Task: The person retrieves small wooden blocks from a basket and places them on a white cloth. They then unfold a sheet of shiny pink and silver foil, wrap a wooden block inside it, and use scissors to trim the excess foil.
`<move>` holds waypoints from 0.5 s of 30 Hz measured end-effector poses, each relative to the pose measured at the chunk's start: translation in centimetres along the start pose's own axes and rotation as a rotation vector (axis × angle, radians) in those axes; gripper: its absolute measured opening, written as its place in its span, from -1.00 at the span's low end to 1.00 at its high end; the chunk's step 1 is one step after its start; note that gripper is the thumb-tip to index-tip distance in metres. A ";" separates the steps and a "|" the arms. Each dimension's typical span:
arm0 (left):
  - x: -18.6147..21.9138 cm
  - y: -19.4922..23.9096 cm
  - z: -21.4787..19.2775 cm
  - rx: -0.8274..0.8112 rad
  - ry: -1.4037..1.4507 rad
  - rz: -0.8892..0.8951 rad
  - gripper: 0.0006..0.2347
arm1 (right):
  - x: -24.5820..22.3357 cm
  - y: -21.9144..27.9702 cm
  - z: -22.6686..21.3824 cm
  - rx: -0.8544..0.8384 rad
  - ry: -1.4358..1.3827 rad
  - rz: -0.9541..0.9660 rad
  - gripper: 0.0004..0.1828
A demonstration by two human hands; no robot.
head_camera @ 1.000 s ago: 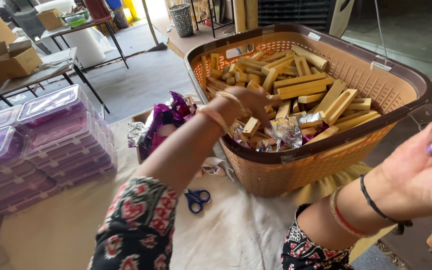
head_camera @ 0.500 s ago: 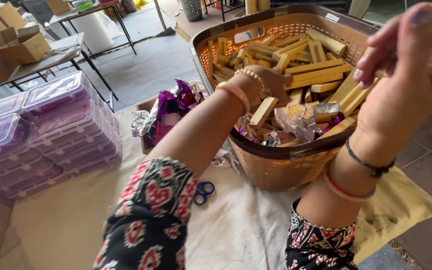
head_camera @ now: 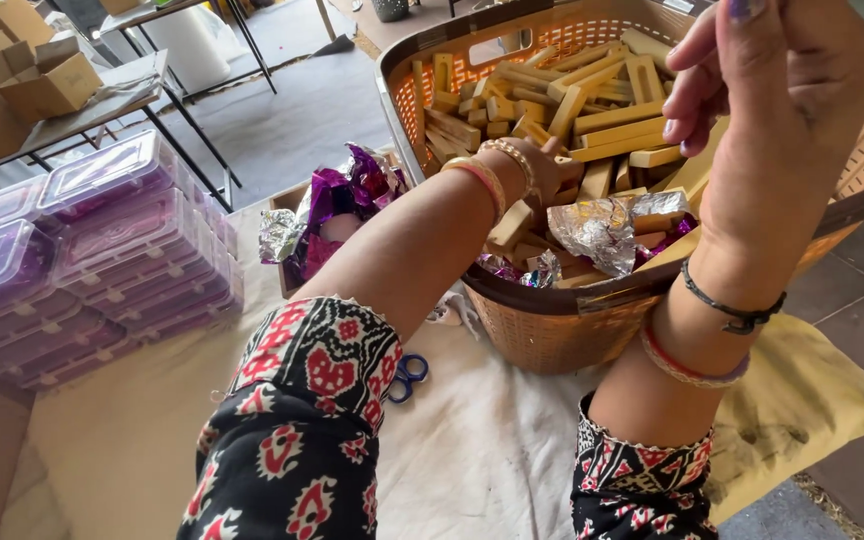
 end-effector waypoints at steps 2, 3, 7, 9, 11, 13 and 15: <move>-0.1 0.5 -0.2 0.021 -0.005 0.002 -0.18 | -0.1 0.0 0.2 -0.019 0.004 0.003 -0.59; -0.1 0.7 -0.4 0.033 -0.007 0.003 -0.16 | -0.1 0.0 0.3 -0.029 0.006 0.007 -0.60; 0.7 0.7 -0.7 0.080 -0.009 0.027 -0.09 | -0.4 -0.1 0.5 -0.056 0.020 0.022 -0.63; 0.5 0.2 -0.5 0.108 -0.105 0.035 -0.20 | -0.6 -0.1 0.6 -0.061 0.027 0.024 -0.63; 0.6 0.3 -0.5 0.135 -0.200 0.041 -0.29 | -0.6 -0.1 0.6 -0.066 0.034 0.027 -0.64; 0.9 1.1 -0.8 0.130 -0.162 0.034 -0.34 | -0.6 -0.1 0.6 -0.080 0.057 0.012 -0.65; 1.1 1.5 -1.0 0.127 -0.143 0.029 -0.37 | -0.5 0.0 0.6 -0.084 0.057 0.013 -0.65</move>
Point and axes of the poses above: each hand's wrist, its own y-axis away from the middle knuckle, its own z-axis out of the palm, x = y × z, the point moved 1 cm from there along -y, towards the middle knuckle, and after that the axes turned 11 degrees about x, right-handed, at the moved point
